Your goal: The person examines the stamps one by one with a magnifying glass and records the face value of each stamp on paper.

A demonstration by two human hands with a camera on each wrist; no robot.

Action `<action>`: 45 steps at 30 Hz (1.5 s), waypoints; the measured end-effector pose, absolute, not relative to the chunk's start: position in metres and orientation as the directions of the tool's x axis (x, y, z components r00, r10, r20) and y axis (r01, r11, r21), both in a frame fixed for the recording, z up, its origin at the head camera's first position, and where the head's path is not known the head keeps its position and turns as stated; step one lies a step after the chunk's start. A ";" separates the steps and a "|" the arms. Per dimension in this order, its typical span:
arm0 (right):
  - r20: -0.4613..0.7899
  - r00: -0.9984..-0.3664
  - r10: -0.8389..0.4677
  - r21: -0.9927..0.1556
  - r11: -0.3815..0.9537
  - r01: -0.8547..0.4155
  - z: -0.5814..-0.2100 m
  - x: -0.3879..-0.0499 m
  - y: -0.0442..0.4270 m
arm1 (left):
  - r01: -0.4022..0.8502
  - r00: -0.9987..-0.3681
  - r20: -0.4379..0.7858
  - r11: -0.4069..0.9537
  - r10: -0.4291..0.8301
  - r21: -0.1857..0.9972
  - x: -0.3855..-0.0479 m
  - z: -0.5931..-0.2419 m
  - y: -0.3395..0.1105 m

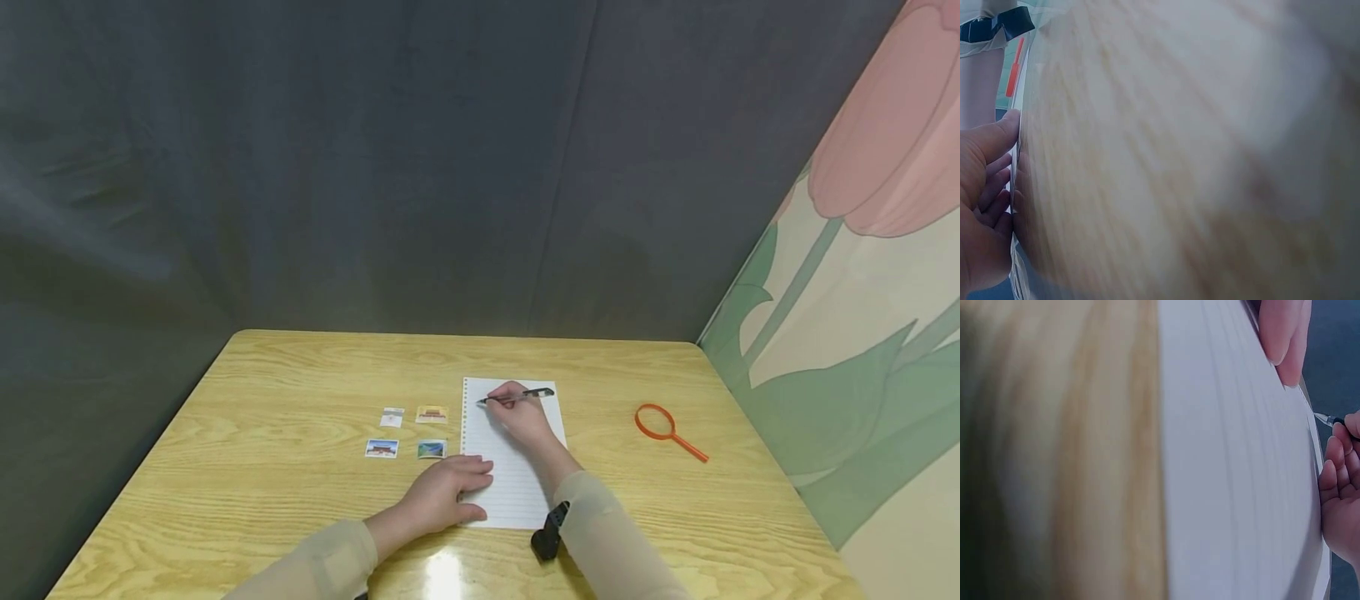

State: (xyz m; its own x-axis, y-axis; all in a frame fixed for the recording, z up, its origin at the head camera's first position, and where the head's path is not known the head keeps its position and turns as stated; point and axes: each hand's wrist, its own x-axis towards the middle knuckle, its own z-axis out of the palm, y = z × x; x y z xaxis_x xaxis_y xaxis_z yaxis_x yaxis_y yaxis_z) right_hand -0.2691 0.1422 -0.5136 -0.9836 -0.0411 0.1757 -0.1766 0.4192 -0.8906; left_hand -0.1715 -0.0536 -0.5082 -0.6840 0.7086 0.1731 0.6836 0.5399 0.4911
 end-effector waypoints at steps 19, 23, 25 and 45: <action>0.162 -0.987 -0.022 -0.865 0.478 -0.153 -0.515 -0.269 0.141 | 0.671 -0.691 0.164 0.540 0.704 0.508 -0.170 -0.507 -0.054; 0.155 -0.988 -0.015 -0.873 0.466 -0.144 -0.515 -0.268 0.139 | 0.673 -0.689 0.161 0.541 0.706 0.505 -0.170 -0.507 -0.054; 0.150 -0.989 -0.011 -0.873 0.468 -0.138 -0.515 -0.268 0.138 | 0.676 -0.686 0.161 0.540 0.710 0.502 -0.170 -0.506 -0.054; 0.116 -0.985 -0.129 -0.832 0.530 -0.167 -0.514 -0.266 0.143 | 0.675 -0.684 0.161 0.535 0.711 0.508 -0.169 -0.504 -0.054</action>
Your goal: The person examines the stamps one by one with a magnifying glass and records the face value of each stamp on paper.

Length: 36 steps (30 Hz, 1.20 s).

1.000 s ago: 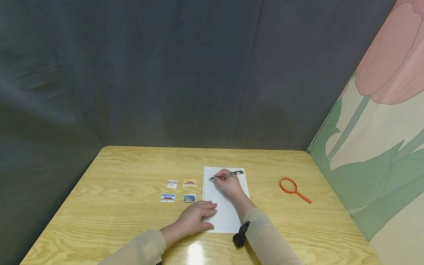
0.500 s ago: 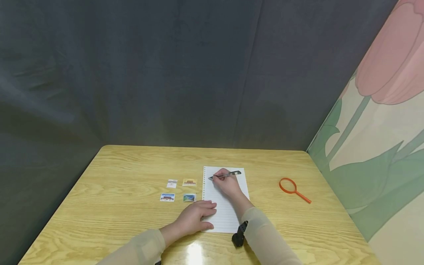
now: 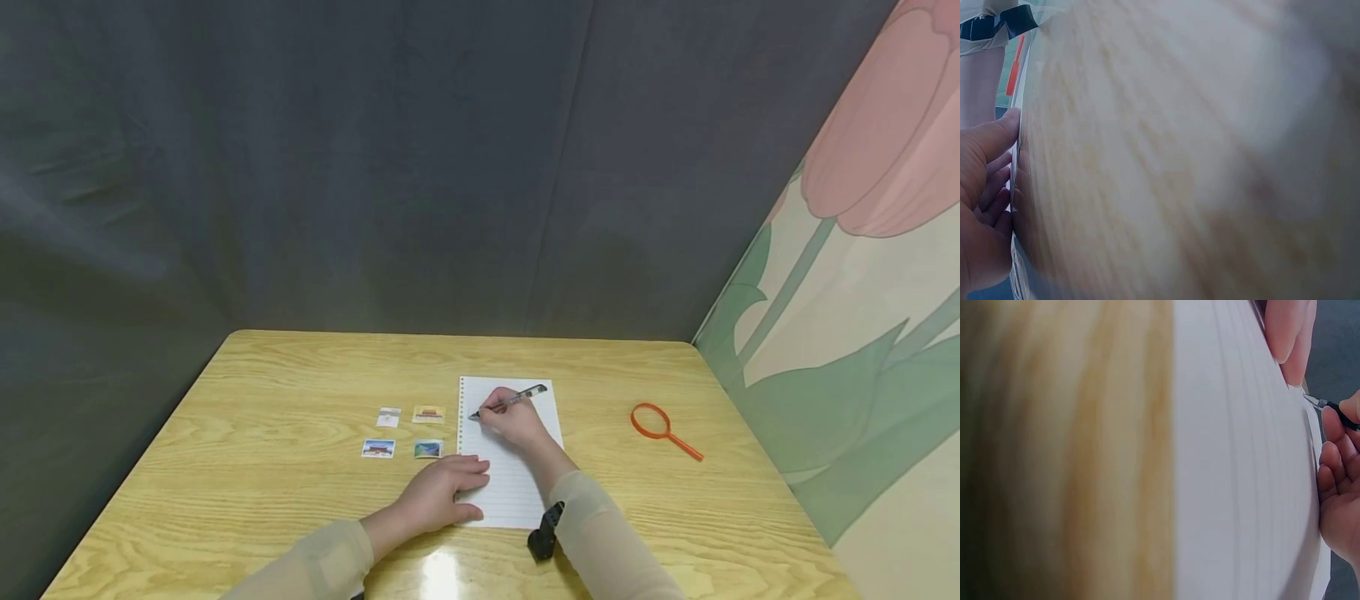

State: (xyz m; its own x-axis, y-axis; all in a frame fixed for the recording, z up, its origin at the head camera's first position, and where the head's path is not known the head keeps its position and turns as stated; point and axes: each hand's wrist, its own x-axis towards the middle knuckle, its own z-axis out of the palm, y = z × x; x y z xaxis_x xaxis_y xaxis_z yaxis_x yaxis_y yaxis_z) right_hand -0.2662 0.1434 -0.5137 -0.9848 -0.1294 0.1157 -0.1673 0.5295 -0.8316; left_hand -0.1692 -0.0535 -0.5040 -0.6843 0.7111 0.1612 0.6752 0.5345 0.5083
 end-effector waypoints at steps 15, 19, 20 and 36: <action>0.100 -0.995 0.007 -0.892 0.444 -0.087 -0.514 -0.262 0.144 | 0.662 -0.691 0.144 0.540 0.709 0.520 -0.168 -0.503 -0.053; 0.131 -0.991 0.016 -0.865 0.490 -0.106 -0.516 -0.264 0.142 | 0.666 -0.688 0.144 0.540 0.711 0.514 -0.168 -0.502 -0.053; 0.135 -0.991 0.021 -0.860 0.499 -0.107 -0.516 -0.265 0.142 | 0.668 -0.687 0.145 0.539 0.712 0.513 -0.168 -0.502 -0.053; 0.153 -0.988 0.020 -0.857 0.501 -0.122 -0.516 -0.265 0.139 | 0.679 -0.674 0.152 0.526 0.723 0.513 -0.171 -0.503 -0.054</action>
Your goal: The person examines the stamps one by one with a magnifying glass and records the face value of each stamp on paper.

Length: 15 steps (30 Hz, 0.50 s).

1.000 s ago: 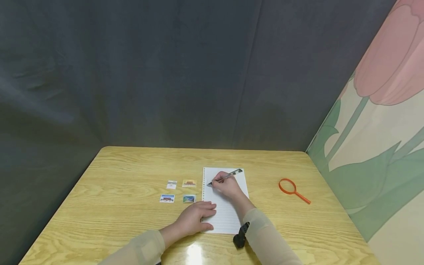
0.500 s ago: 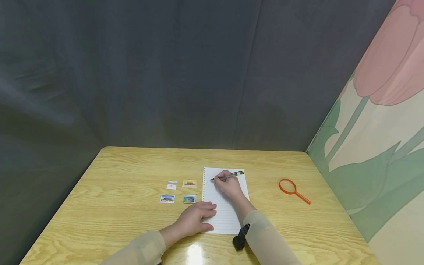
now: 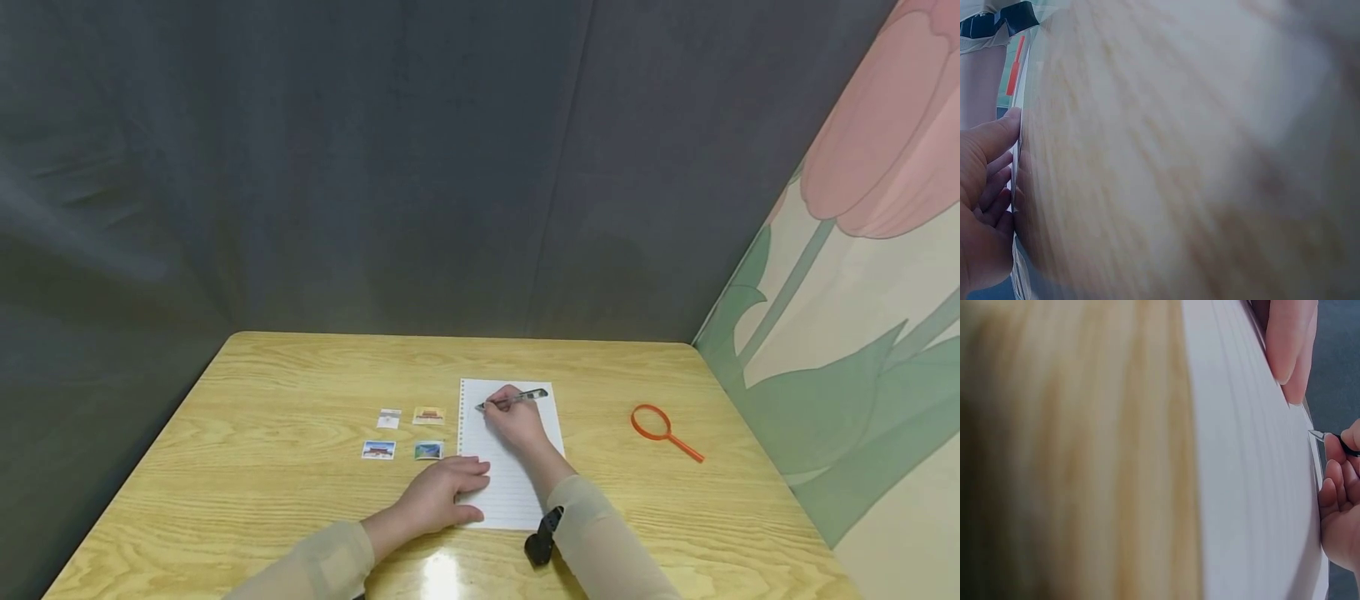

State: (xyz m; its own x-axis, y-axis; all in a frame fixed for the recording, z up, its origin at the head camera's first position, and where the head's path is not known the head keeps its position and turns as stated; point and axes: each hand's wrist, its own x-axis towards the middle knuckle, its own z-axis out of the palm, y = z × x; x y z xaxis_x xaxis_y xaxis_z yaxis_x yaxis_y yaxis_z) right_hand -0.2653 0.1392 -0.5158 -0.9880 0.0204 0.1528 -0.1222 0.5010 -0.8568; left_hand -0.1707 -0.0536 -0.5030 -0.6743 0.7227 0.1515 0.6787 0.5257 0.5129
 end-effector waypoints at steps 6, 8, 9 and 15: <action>0.142 -0.990 -0.009 -0.839 0.530 -0.125 -0.516 -0.263 0.139 | 0.684 -0.673 0.164 0.522 0.721 0.510 -0.171 -0.504 -0.054; 0.147 -0.989 -0.018 -0.830 0.542 -0.133 -0.516 -0.263 0.139 | 0.686 -0.672 0.167 0.522 0.721 0.507 -0.170 -0.503 -0.055; 0.153 -0.988 -0.018 -0.830 0.541 -0.138 -0.516 -0.263 0.140 | 0.687 -0.672 0.168 0.523 0.721 0.505 -0.170 -0.503 -0.054; 0.199 -0.980 -0.004 -0.819 0.548 -0.169 -0.518 -0.264 0.142 | 0.686 -0.673 0.162 0.528 0.722 0.500 -0.170 -0.503 -0.054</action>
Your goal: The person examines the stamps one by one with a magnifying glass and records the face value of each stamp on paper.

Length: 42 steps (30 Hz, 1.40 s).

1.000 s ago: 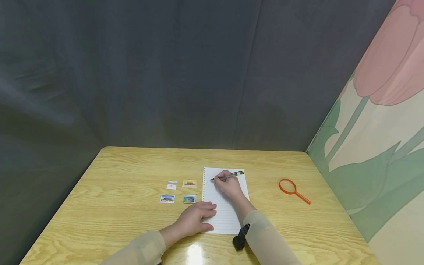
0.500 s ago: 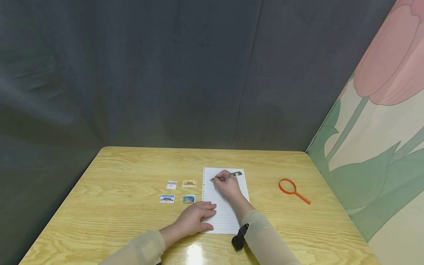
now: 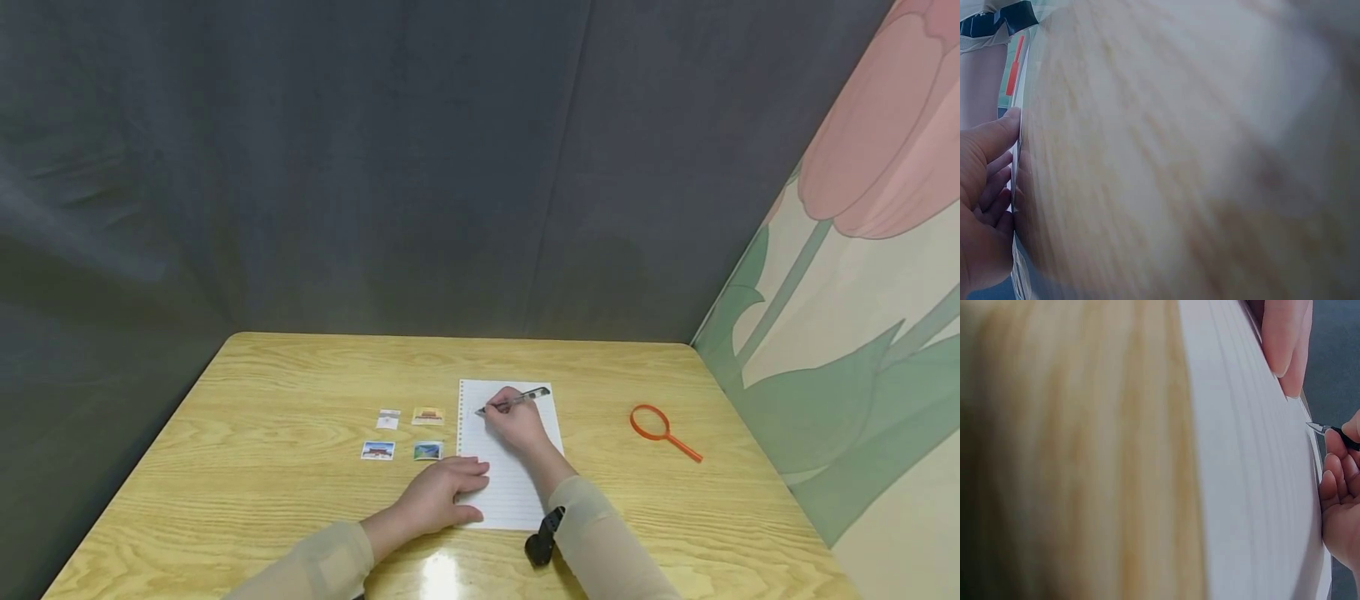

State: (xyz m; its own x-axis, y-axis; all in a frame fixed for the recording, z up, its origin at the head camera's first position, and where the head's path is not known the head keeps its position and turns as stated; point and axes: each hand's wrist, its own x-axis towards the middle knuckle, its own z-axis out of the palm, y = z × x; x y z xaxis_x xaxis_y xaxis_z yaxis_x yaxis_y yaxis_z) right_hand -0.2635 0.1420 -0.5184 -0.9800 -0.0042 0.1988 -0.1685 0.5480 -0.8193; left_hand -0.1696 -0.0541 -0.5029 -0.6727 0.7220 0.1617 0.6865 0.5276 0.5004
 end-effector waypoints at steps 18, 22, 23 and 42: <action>0.149 -0.987 -0.052 -0.828 0.539 -0.153 -0.516 -0.264 0.142 | 0.694 -0.669 0.173 0.524 0.723 0.494 -0.170 -0.504 -0.055; 0.147 -0.989 0.011 -0.847 0.517 -0.120 -0.513 -0.264 0.141 | 0.697 -0.667 0.176 0.524 0.724 0.489 -0.170 -0.503 -0.054; 0.151 -0.988 0.019 -0.849 0.515 -0.119 -0.514 -0.265 0.141 | 0.696 -0.668 0.174 0.524 0.724 0.490 -0.170 -0.503 -0.054; 0.190 -0.981 0.036 -0.820 0.555 -0.139 -0.515 -0.266 0.140 | 0.693 -0.668 0.167 0.524 0.725 0.496 -0.170 -0.503 -0.054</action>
